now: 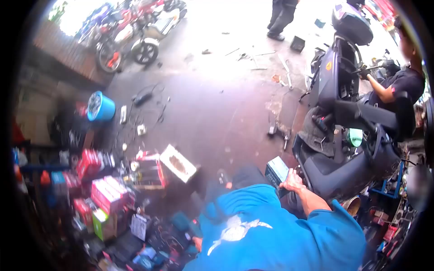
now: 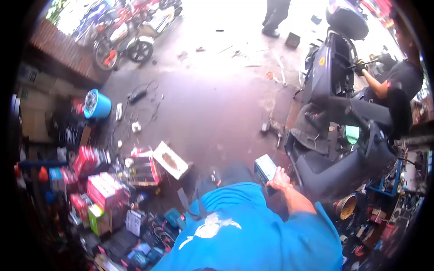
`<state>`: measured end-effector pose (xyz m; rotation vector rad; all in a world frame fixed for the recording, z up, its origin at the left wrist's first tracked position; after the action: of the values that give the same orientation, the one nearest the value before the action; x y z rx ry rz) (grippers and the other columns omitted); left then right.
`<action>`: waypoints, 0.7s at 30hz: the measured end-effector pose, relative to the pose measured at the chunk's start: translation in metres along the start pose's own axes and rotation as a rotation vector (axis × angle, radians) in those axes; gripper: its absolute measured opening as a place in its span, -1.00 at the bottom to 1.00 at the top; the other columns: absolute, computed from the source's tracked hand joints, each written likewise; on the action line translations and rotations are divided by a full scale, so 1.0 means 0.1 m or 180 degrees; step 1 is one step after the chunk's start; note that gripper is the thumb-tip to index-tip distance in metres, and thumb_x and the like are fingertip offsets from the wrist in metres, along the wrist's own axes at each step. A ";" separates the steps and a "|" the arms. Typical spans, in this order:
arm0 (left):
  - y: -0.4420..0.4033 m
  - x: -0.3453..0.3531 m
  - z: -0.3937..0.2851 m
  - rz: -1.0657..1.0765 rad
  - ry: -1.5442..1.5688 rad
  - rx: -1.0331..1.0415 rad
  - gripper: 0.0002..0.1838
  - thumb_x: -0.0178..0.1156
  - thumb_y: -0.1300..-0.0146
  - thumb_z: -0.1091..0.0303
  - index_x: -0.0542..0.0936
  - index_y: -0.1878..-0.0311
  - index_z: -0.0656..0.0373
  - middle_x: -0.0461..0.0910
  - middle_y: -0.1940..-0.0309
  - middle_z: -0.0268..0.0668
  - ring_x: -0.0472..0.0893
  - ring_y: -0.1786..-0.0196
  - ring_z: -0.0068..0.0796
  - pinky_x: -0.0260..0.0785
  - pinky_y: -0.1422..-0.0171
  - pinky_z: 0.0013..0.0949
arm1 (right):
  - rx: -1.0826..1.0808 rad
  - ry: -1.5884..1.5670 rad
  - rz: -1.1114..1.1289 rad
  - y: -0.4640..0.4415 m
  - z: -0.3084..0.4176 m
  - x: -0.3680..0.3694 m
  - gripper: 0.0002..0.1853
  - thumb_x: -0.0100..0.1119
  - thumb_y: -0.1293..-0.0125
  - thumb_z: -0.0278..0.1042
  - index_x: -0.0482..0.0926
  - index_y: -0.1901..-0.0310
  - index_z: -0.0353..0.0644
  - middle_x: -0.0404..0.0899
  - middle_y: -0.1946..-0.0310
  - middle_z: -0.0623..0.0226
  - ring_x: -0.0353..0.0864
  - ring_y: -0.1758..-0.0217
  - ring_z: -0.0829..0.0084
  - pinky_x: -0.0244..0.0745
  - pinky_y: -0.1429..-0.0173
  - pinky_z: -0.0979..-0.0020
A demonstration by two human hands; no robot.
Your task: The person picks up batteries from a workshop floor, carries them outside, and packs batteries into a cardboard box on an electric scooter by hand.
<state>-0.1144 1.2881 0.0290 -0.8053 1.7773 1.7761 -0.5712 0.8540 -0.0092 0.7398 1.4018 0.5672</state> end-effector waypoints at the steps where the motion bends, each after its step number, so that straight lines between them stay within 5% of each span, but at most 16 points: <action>1: -0.13 -0.15 -0.41 -0.0012 -0.0057 0.0051 -0.09 0.55 0.24 0.17 0.37 -0.19 0.43 0.62 0.04 0.12 0.65 -0.06 0.03 0.47 -0.18 -0.09 | 0.0028 -0.0066 -0.0001 -0.16 0.17 -0.21 0.07 0.66 0.21 0.11 0.22 -0.22 -0.33 0.41 -0.19 -0.12 0.53 -0.26 -0.04 0.53 -0.28 0.08; 7: -0.70 -0.96 -2.91 -0.0155 -0.0279 0.0230 -0.06 0.55 0.25 0.14 0.37 -0.20 0.42 0.61 0.01 0.14 0.64 -0.08 0.05 0.45 -0.22 -0.08 | 0.0274 -0.0150 0.0321 -1.23 1.03 -1.38 0.02 0.64 0.14 0.07 0.24 -0.23 -0.34 0.40 -0.20 -0.10 0.51 -0.28 -0.03 0.54 -0.27 0.09; 14: -1.17 -1.68 -5.67 -0.0348 -0.0276 0.0310 -0.03 0.55 0.26 0.10 0.38 -0.22 0.41 0.61 -0.02 0.15 0.63 -0.12 0.07 0.43 -0.27 -0.07 | 0.0116 -0.0569 -0.0050 -3.07 1.82 -2.67 -0.23 0.43 -0.04 -0.25 0.21 -0.21 -0.33 0.39 -0.15 -0.16 0.51 -0.23 -0.16 0.52 -0.24 -0.01; 21: -1.81 -2.09 -8.81 0.0000 -0.0304 0.0738 -0.06 0.55 0.26 0.13 0.38 -0.17 0.49 0.61 -0.03 0.17 0.66 -0.08 0.04 0.46 -0.24 -0.11 | 0.0335 -0.0875 -0.0147 -4.18 3.07 -4.79 -0.01 0.64 0.17 -0.07 0.21 -0.22 -0.31 0.36 -0.20 -0.12 0.45 -0.30 -0.15 0.44 -0.34 0.02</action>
<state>0.2141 0.4259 0.0728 -0.6160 1.8754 1.5447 -0.3461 0.1850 -0.0010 0.8342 1.1959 0.3425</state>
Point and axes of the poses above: each hand's wrist, its own y-axis away from the middle knuckle, its own x-axis out of the palm, z = x × y, the point moved 10 cm from there along -y, towards the middle knuckle
